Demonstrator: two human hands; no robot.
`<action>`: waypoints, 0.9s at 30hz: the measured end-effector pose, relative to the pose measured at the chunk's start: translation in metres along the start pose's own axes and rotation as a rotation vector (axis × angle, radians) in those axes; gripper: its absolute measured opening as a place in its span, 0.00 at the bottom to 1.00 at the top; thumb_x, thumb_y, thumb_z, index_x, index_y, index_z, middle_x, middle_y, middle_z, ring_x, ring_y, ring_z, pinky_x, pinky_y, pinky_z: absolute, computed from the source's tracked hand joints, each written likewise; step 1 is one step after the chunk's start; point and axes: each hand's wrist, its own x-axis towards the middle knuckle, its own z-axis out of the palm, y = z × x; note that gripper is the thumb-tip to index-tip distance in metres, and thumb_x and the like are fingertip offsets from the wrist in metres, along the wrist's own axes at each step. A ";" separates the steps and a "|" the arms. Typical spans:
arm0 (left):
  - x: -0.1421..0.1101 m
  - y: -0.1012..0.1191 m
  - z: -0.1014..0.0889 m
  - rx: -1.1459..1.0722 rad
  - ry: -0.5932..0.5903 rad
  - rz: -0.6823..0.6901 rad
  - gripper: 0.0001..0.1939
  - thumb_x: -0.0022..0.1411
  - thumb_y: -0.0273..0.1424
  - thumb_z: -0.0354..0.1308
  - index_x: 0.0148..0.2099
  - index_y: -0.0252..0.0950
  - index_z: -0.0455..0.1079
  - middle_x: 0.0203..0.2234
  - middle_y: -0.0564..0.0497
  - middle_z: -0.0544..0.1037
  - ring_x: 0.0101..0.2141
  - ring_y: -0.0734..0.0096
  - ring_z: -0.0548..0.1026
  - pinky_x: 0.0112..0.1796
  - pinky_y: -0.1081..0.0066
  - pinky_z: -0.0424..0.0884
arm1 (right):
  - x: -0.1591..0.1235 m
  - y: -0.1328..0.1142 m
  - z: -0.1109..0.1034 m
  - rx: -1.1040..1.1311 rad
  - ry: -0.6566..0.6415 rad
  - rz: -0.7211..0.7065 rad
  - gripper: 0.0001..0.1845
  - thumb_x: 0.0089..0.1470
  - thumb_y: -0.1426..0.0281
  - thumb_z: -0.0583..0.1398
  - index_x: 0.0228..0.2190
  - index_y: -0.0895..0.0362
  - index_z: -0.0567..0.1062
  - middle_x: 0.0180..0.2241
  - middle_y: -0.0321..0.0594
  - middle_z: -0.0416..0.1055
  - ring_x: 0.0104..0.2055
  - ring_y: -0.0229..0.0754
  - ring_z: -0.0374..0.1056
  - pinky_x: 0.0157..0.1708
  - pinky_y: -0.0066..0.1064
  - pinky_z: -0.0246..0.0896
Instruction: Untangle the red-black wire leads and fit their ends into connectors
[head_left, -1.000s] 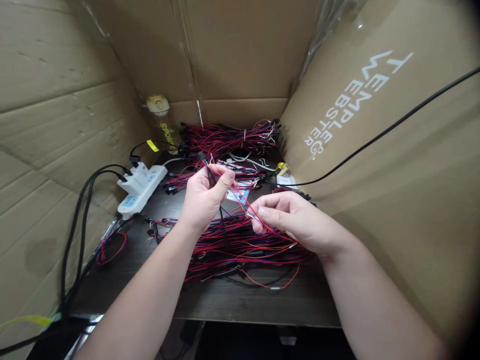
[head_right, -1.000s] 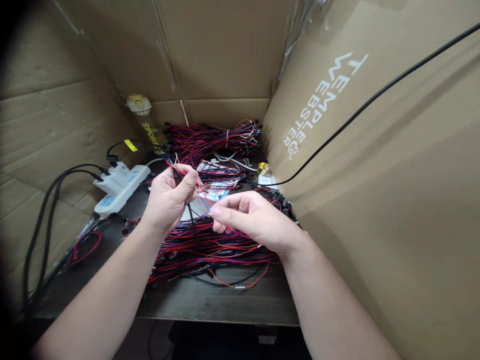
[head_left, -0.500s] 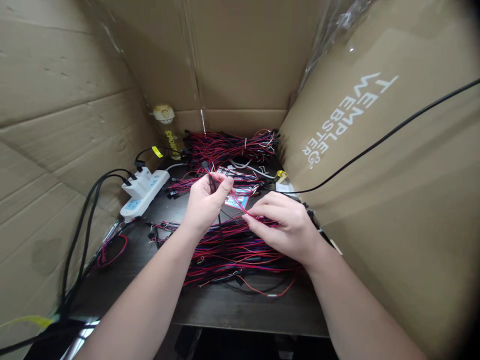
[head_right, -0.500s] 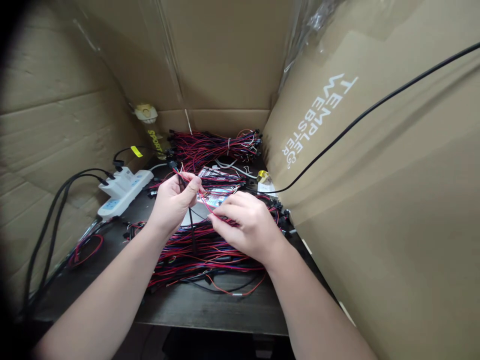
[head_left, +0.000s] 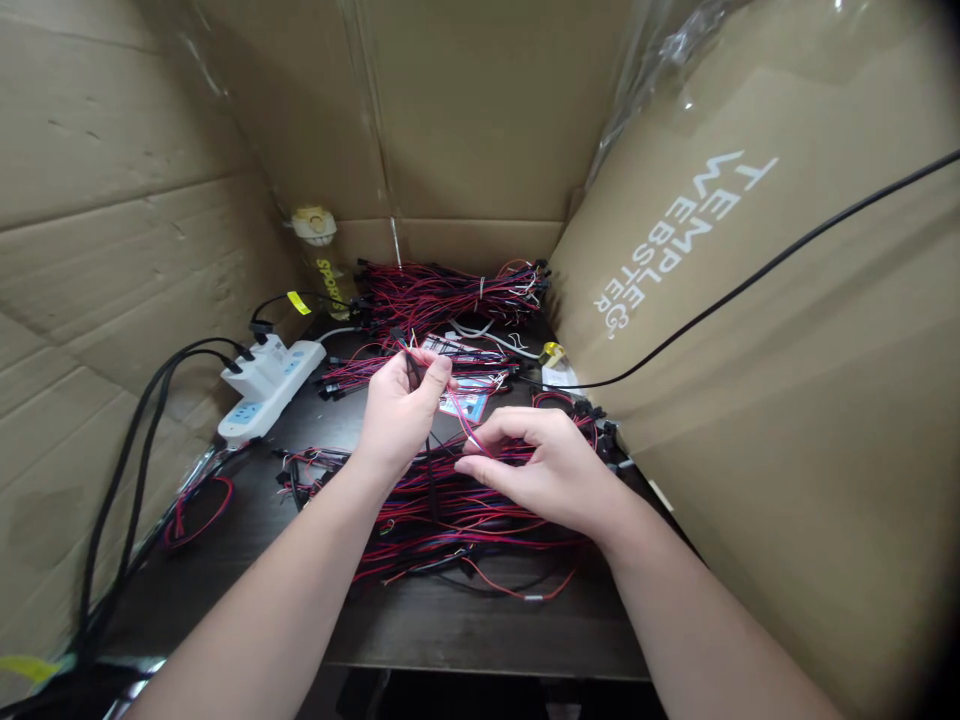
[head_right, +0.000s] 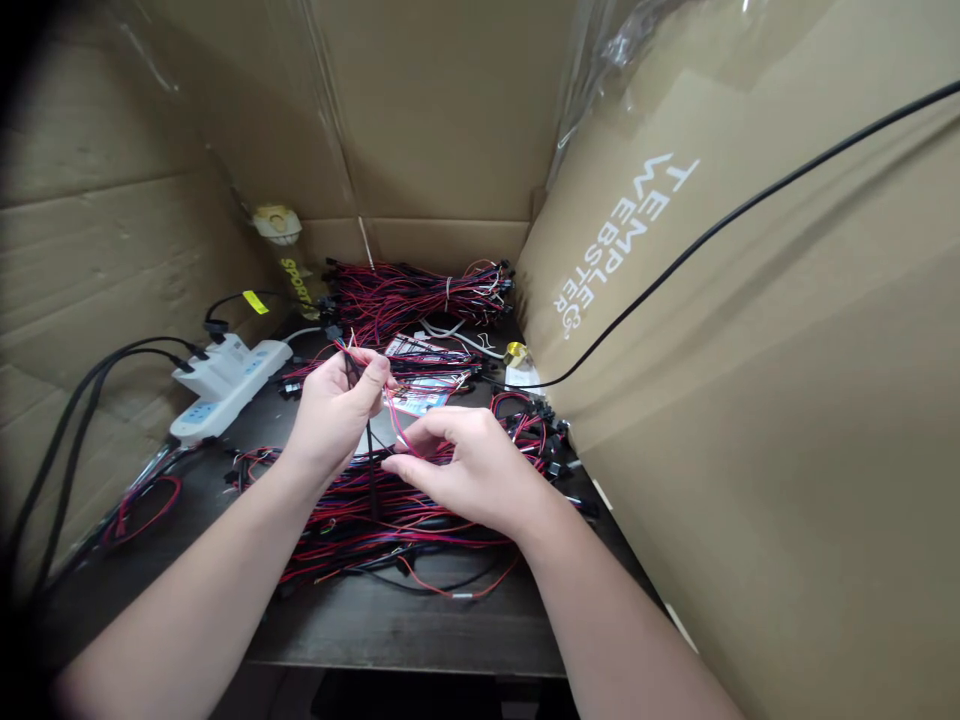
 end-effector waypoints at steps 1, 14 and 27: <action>0.001 -0.001 0.000 0.004 0.006 0.004 0.23 0.57 0.48 0.72 0.38 0.34 0.70 0.25 0.54 0.76 0.22 0.79 0.66 0.24 0.76 0.60 | 0.000 0.000 0.001 0.002 0.000 -0.006 0.08 0.54 0.66 0.71 0.31 0.56 0.80 0.31 0.37 0.80 0.32 0.39 0.74 0.35 0.30 0.67; 0.003 -0.006 -0.003 0.098 0.029 0.041 0.21 0.59 0.46 0.71 0.38 0.34 0.70 0.24 0.53 0.76 0.21 0.79 0.68 0.24 0.76 0.62 | 0.002 0.008 -0.001 -0.272 0.218 -0.328 0.11 0.61 0.64 0.68 0.27 0.53 0.82 0.24 0.38 0.79 0.26 0.40 0.69 0.33 0.35 0.63; -0.008 0.012 -0.003 -0.223 -0.241 0.049 0.23 0.65 0.46 0.67 0.52 0.38 0.67 0.24 0.56 0.74 0.19 0.81 0.64 0.22 0.79 0.60 | -0.002 -0.010 -0.012 0.489 -0.028 0.113 0.31 0.60 0.44 0.62 0.26 0.57 0.85 0.18 0.40 0.76 0.19 0.36 0.69 0.25 0.29 0.62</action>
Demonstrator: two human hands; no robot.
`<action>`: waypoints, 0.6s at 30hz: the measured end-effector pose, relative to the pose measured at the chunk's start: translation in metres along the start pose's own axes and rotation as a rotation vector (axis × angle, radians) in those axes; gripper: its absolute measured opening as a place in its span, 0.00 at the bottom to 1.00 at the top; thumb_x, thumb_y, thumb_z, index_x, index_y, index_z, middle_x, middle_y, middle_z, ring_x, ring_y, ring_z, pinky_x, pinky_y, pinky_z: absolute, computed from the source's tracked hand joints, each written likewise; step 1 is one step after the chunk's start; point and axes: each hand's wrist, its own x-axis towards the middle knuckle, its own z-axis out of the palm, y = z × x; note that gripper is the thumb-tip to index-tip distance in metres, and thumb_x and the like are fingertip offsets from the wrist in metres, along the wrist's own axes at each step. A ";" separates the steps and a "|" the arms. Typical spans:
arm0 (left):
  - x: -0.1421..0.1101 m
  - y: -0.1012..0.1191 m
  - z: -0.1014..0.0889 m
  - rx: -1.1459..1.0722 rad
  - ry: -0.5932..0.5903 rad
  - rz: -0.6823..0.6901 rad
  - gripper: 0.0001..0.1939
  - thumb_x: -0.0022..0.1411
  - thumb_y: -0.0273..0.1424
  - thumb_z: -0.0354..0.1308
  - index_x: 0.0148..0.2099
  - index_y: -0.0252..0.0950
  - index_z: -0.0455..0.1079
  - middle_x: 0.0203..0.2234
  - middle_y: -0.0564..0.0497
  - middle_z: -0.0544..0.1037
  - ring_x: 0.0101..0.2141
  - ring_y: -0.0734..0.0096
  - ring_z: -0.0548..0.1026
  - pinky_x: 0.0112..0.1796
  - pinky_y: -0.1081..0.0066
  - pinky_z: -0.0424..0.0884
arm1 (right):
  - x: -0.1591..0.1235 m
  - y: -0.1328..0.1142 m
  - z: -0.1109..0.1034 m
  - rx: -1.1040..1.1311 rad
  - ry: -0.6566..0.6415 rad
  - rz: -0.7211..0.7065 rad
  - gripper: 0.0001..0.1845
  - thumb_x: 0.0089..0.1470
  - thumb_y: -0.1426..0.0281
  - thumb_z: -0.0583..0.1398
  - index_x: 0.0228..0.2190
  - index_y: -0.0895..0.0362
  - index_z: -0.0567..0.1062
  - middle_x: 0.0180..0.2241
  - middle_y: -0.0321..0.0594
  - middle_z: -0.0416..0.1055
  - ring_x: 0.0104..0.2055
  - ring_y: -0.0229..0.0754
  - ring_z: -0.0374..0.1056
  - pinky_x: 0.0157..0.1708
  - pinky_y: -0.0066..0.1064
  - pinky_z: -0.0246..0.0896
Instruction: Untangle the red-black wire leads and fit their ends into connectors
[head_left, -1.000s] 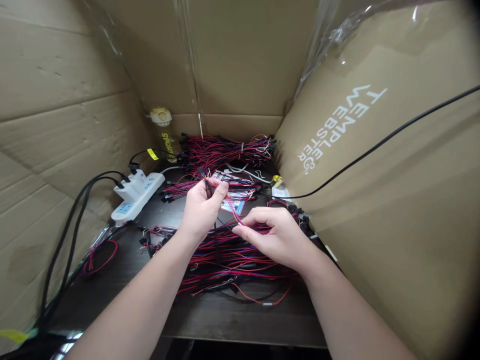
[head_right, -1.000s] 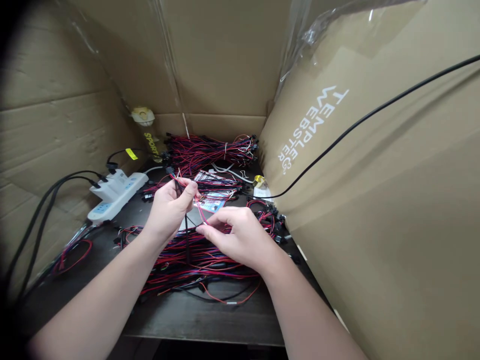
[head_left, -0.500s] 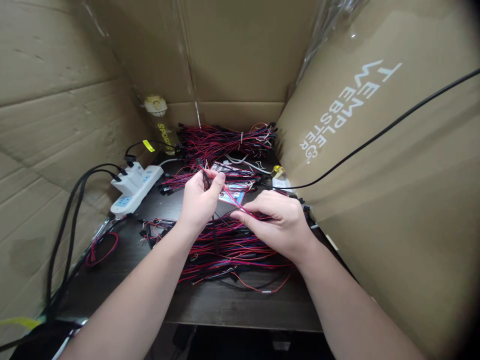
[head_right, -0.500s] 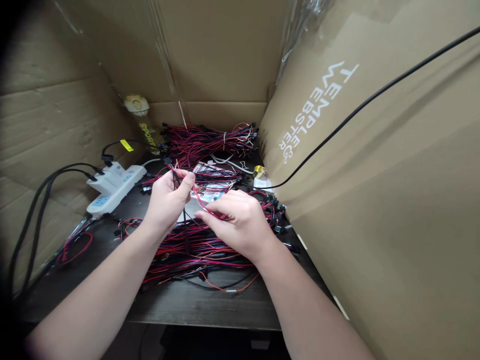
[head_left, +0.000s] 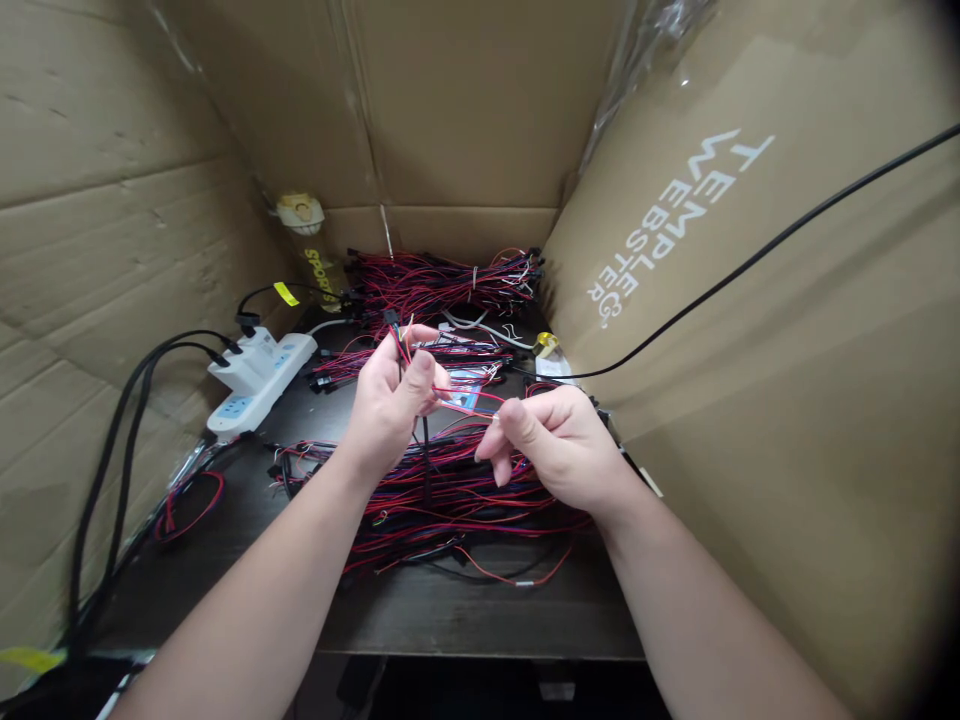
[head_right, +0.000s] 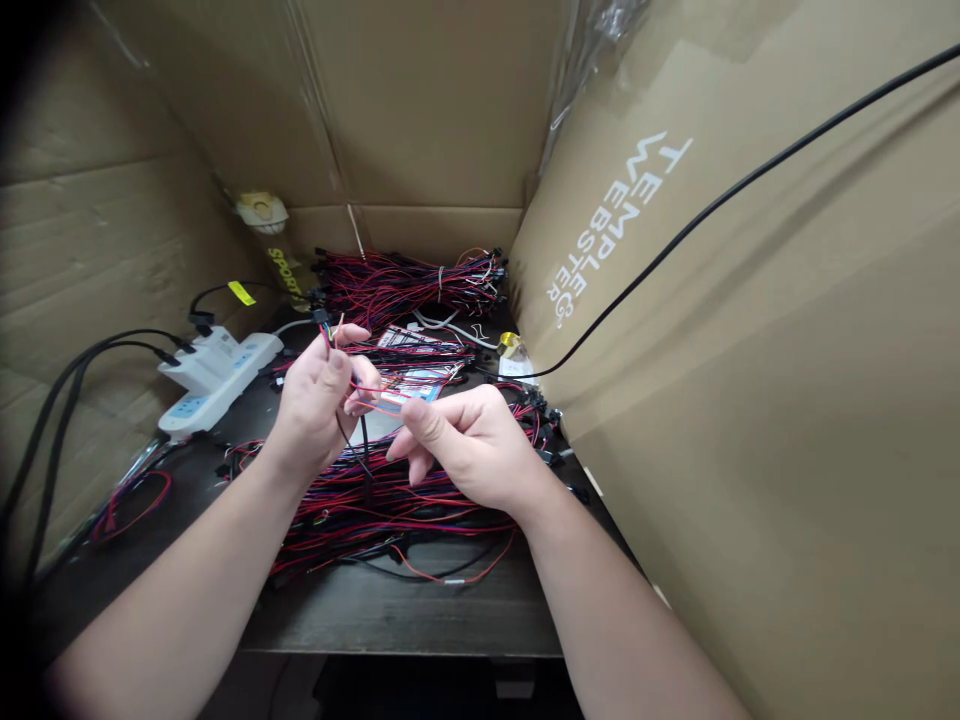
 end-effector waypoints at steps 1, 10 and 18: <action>-0.001 0.000 -0.001 -0.028 -0.001 -0.009 0.23 0.63 0.44 0.69 0.51 0.38 0.67 0.24 0.57 0.74 0.20 0.82 0.64 0.22 0.80 0.60 | 0.000 0.000 0.000 0.030 -0.013 -0.001 0.32 0.61 0.43 0.61 0.25 0.57 0.85 0.17 0.40 0.76 0.19 0.36 0.69 0.24 0.29 0.62; -0.005 0.003 0.000 0.002 -0.127 0.031 0.45 0.50 0.35 0.79 0.63 0.44 0.56 0.41 0.50 0.77 0.30 0.78 0.71 0.32 0.77 0.71 | 0.000 0.000 0.000 0.194 -0.127 0.000 0.39 0.65 0.42 0.54 0.17 0.58 0.79 0.13 0.40 0.72 0.18 0.36 0.69 0.25 0.28 0.62; -0.003 -0.012 0.003 0.209 -0.005 0.151 0.50 0.47 0.36 0.81 0.60 0.50 0.49 0.46 0.52 0.70 0.30 0.80 0.67 0.29 0.77 0.68 | 0.004 0.006 0.005 0.086 -0.103 0.100 0.42 0.61 0.37 0.55 0.18 0.60 0.79 0.13 0.40 0.71 0.15 0.35 0.67 0.21 0.26 0.62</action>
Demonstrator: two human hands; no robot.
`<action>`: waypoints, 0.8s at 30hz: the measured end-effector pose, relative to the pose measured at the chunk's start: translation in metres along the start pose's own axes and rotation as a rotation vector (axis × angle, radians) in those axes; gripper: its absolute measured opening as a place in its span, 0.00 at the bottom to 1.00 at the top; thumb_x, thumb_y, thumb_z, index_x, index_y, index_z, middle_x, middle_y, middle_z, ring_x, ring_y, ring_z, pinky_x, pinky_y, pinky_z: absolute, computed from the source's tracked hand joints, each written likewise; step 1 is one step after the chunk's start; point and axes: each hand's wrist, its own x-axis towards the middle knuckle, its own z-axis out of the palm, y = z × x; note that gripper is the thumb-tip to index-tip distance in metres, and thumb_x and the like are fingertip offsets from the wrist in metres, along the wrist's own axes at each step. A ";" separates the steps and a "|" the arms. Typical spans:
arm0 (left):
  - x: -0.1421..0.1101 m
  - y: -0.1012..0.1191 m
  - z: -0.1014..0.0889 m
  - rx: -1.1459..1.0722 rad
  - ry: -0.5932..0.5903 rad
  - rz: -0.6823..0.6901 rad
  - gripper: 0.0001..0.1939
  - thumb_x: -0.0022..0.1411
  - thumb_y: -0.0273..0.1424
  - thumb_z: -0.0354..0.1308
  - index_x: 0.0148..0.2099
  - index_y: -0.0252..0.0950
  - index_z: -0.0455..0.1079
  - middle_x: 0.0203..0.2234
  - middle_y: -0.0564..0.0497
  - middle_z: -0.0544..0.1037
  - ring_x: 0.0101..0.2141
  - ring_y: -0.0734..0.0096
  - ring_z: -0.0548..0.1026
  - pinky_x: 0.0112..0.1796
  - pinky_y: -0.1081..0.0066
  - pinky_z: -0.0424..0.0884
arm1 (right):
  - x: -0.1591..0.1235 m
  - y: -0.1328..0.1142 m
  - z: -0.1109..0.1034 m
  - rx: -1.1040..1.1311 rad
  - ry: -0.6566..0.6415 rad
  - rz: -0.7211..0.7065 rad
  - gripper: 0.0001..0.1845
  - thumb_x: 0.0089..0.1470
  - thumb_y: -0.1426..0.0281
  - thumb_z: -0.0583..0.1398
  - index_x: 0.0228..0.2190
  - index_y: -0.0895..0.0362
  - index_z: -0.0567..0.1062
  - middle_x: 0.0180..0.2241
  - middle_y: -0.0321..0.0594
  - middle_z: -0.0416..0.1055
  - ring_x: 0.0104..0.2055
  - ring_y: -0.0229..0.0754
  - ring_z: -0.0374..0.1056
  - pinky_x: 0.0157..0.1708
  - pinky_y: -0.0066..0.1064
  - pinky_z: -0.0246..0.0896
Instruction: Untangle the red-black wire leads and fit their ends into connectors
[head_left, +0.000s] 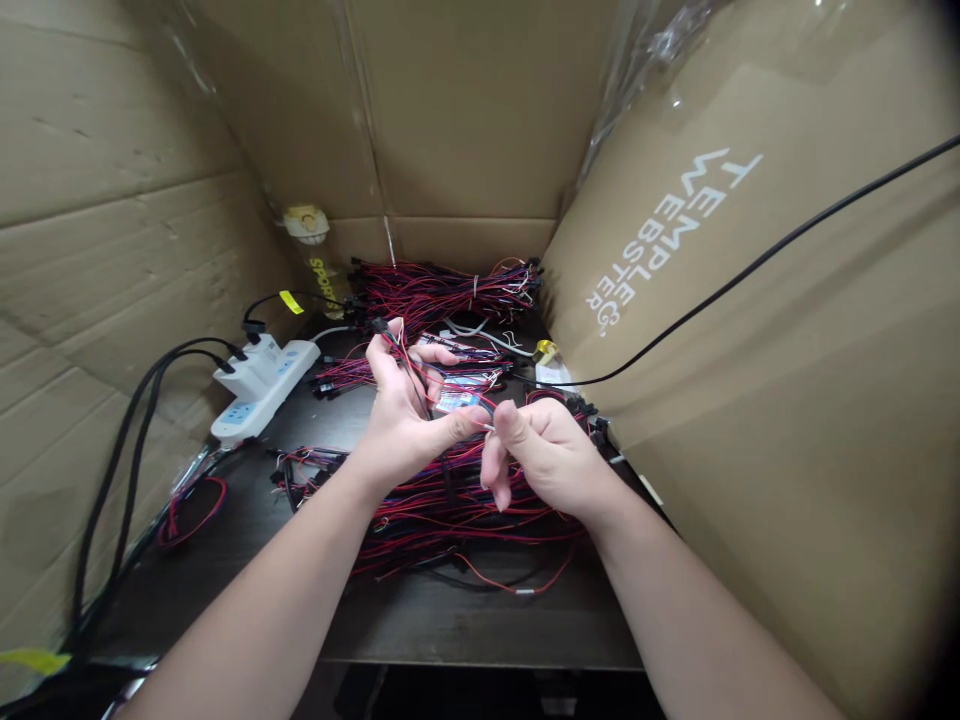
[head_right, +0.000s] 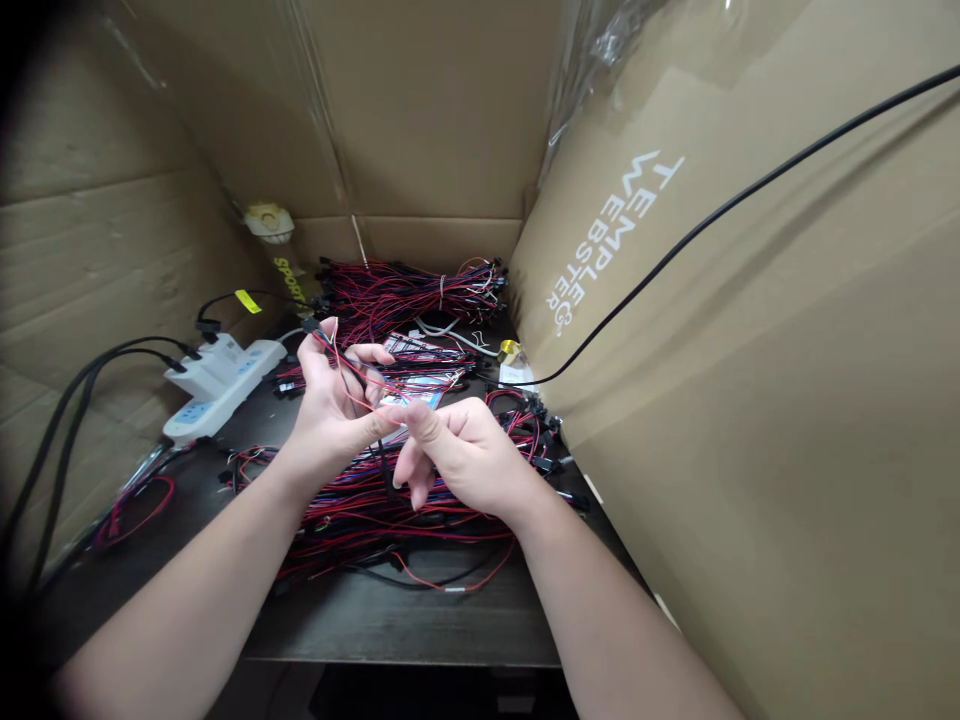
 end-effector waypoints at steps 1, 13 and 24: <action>0.000 -0.001 -0.001 0.011 0.012 0.000 0.51 0.46 0.37 0.81 0.60 0.50 0.49 0.46 0.52 0.70 0.30 0.80 0.66 0.29 0.76 0.68 | 0.000 0.001 0.000 -0.017 0.003 0.007 0.41 0.61 0.38 0.55 0.18 0.60 0.79 0.14 0.40 0.71 0.15 0.34 0.67 0.21 0.26 0.61; 0.001 -0.002 -0.004 -0.070 0.043 -0.087 0.51 0.49 0.43 0.79 0.62 0.50 0.46 0.46 0.50 0.68 0.30 0.80 0.66 0.30 0.76 0.71 | -0.001 0.017 0.005 -0.350 0.271 -0.409 0.23 0.62 0.58 0.66 0.51 0.56 0.67 0.26 0.31 0.73 0.25 0.34 0.68 0.26 0.26 0.63; 0.003 -0.006 -0.007 -0.005 0.046 -0.082 0.48 0.51 0.45 0.76 0.61 0.48 0.45 0.45 0.51 0.68 0.29 0.78 0.64 0.31 0.73 0.66 | 0.002 0.011 0.000 -0.920 0.374 -0.844 0.03 0.61 0.75 0.66 0.33 0.61 0.78 0.30 0.41 0.80 0.30 0.38 0.73 0.33 0.33 0.66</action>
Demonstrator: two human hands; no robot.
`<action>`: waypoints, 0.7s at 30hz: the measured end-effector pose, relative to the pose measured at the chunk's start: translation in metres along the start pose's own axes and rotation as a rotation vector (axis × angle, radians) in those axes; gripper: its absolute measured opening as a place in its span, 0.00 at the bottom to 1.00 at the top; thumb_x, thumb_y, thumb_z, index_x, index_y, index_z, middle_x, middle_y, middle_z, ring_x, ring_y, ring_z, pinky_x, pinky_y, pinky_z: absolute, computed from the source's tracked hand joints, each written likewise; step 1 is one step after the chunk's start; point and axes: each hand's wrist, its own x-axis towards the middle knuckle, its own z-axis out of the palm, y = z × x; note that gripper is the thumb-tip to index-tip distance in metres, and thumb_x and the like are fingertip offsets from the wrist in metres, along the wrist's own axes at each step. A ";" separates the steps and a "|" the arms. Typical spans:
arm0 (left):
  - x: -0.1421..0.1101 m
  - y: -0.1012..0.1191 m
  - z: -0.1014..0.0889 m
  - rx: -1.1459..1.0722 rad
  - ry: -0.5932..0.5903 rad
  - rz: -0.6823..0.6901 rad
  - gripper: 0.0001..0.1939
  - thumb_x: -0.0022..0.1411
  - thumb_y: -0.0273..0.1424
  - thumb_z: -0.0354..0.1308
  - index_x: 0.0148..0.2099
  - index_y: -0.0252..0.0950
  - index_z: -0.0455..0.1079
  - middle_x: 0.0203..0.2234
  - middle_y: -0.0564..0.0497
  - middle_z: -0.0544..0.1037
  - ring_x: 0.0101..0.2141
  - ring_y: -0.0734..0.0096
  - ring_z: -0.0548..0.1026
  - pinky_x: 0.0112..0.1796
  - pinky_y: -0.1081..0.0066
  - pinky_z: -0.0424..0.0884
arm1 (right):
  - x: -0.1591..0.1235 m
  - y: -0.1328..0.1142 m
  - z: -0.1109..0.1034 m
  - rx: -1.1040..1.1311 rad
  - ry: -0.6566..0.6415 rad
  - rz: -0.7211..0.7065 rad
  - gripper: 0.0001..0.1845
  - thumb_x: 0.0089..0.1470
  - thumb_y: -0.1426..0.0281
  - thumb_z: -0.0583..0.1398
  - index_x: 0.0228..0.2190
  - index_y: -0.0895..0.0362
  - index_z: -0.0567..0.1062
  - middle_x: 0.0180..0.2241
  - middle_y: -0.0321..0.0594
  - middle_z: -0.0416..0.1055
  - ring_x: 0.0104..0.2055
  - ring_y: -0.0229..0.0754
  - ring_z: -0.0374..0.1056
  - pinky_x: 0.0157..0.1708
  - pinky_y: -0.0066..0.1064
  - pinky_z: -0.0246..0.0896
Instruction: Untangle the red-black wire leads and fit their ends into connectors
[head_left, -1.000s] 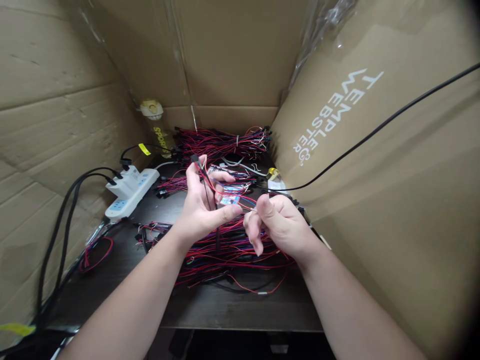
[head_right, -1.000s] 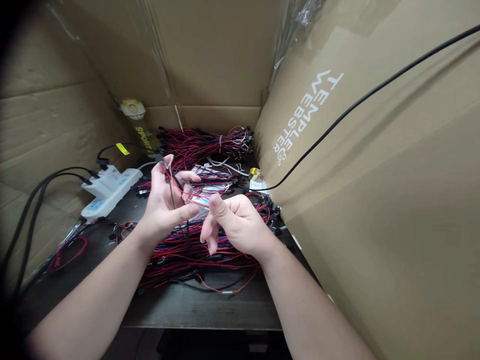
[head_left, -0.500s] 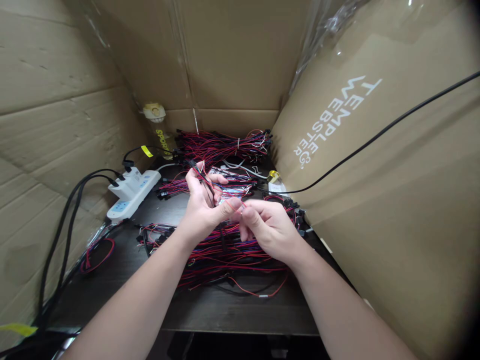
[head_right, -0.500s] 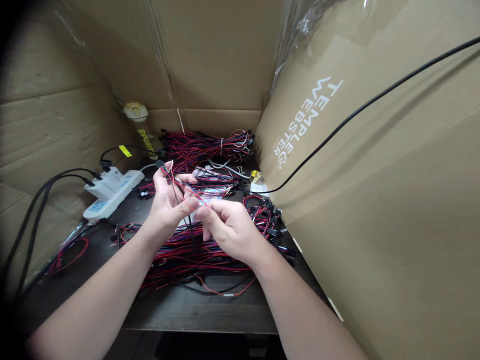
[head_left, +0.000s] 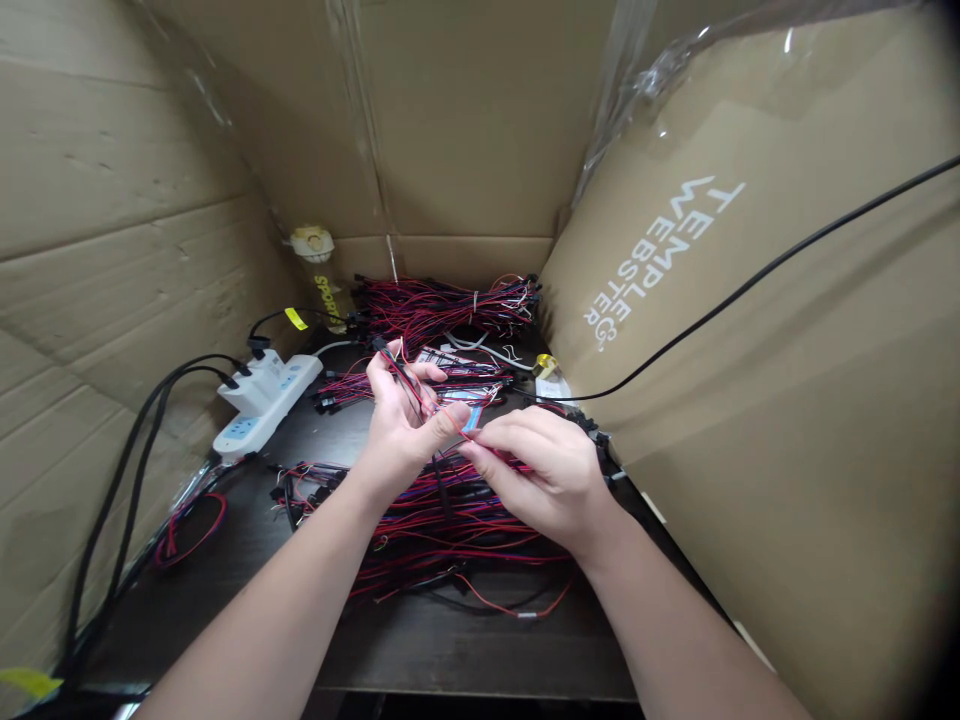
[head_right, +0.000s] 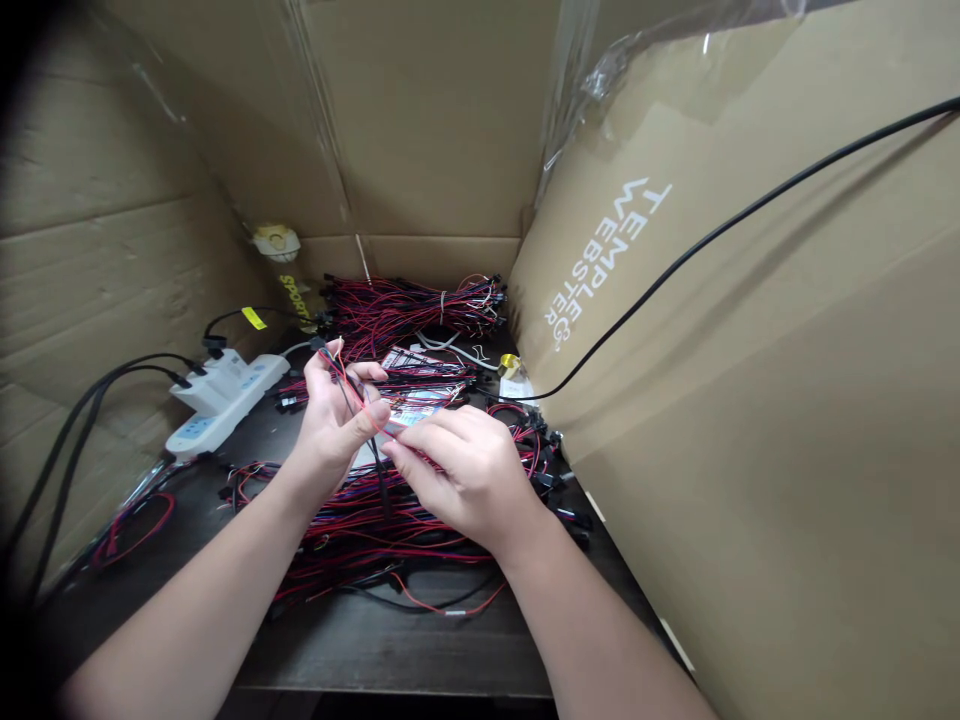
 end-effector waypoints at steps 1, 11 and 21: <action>0.000 0.000 -0.001 0.027 0.002 0.006 0.48 0.52 0.46 0.76 0.61 0.48 0.45 0.45 0.50 0.68 0.30 0.78 0.64 0.31 0.73 0.66 | 0.000 0.000 0.000 -0.011 -0.009 -0.009 0.03 0.60 0.76 0.67 0.33 0.61 0.79 0.30 0.42 0.80 0.30 0.39 0.74 0.34 0.33 0.66; -0.007 0.000 -0.002 0.417 -0.008 0.158 0.48 0.57 0.50 0.70 0.65 0.45 0.41 0.45 0.49 0.67 0.34 0.70 0.67 0.35 0.66 0.67 | 0.005 -0.008 0.001 0.198 -0.015 0.173 0.06 0.61 0.73 0.66 0.32 0.59 0.84 0.36 0.44 0.82 0.38 0.41 0.78 0.40 0.33 0.72; -0.008 0.009 0.000 0.260 -0.067 0.228 0.16 0.74 0.40 0.54 0.57 0.40 0.59 0.43 0.48 0.69 0.42 0.67 0.70 0.46 0.65 0.69 | 0.012 -0.007 -0.014 0.581 -0.039 0.649 0.14 0.60 0.60 0.67 0.29 0.57 0.83 0.31 0.41 0.81 0.34 0.40 0.75 0.35 0.31 0.71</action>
